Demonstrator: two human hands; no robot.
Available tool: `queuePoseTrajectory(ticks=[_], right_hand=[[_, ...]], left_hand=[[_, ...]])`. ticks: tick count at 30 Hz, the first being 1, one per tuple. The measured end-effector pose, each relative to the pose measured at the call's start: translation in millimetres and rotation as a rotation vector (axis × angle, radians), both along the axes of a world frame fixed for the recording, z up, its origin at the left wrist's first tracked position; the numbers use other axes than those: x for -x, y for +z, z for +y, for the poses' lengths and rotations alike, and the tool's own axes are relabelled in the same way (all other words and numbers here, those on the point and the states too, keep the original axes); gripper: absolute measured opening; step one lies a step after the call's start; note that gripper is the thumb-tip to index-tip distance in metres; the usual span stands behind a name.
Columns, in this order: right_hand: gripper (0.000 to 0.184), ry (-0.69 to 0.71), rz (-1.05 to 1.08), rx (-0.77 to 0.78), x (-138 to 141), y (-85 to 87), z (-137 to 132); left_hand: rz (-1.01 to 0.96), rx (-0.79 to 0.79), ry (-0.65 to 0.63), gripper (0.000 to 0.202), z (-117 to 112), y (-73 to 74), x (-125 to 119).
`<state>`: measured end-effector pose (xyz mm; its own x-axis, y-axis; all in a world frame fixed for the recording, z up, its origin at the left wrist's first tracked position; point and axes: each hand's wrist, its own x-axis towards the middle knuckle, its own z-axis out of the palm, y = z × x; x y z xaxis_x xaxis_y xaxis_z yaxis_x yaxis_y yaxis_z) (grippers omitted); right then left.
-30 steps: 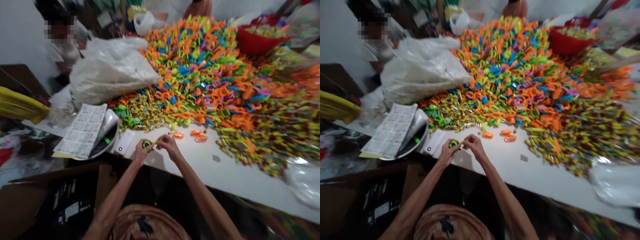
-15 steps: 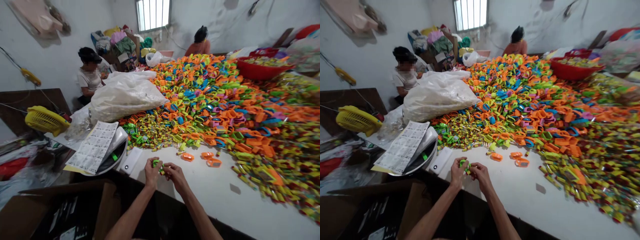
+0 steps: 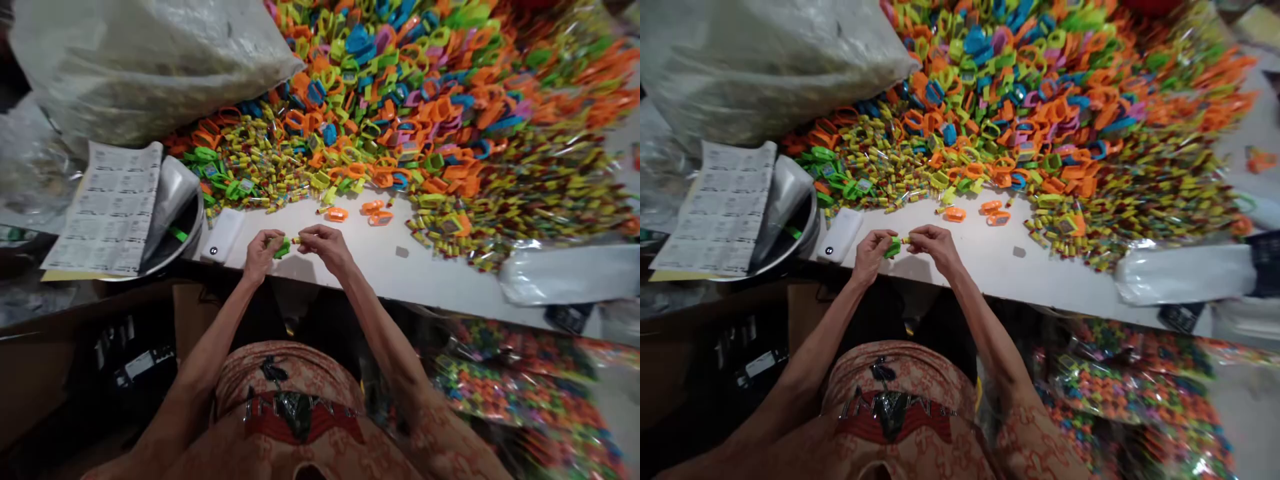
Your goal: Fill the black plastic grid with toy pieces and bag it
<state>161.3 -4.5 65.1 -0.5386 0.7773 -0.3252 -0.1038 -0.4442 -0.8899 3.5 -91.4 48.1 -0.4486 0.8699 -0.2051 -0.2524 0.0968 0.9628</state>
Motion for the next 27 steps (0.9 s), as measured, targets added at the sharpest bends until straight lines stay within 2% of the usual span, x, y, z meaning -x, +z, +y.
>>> queuePoseTrajectory(ticks=[2,5,12,17,22,27], right_hand=[[0.049,-0.056,0.008,-0.007,2,-1.1,-2],[0.049,-0.047,-0.007,-0.077,6,-2.6,-6],[0.041,-0.005,-0.031,-0.165,3,-5.8,-7],[0.036,0.064,-0.031,-0.180,-5,-6.1,-4],[0.039,0.071,-0.026,-0.223,-9,-8.2,-3],[0.040,0.127,-0.101,-0.320,-17,-5.5,-2]], left_hand=[[0.012,-0.028,-0.010,0.056,-2,-0.5,-2],[0.098,-0.018,-0.046,0.054,-4,-2.3,-5],[0.479,-0.073,-0.048,0.042,-4,-12.3,-2],[0.714,-0.140,-0.135,0.029,-5,-12.4,2],[0.794,-0.194,-0.173,0.027,-5,-14.6,-3],[0.817,-0.179,-0.208,0.029,-4,-18.1,-9]])
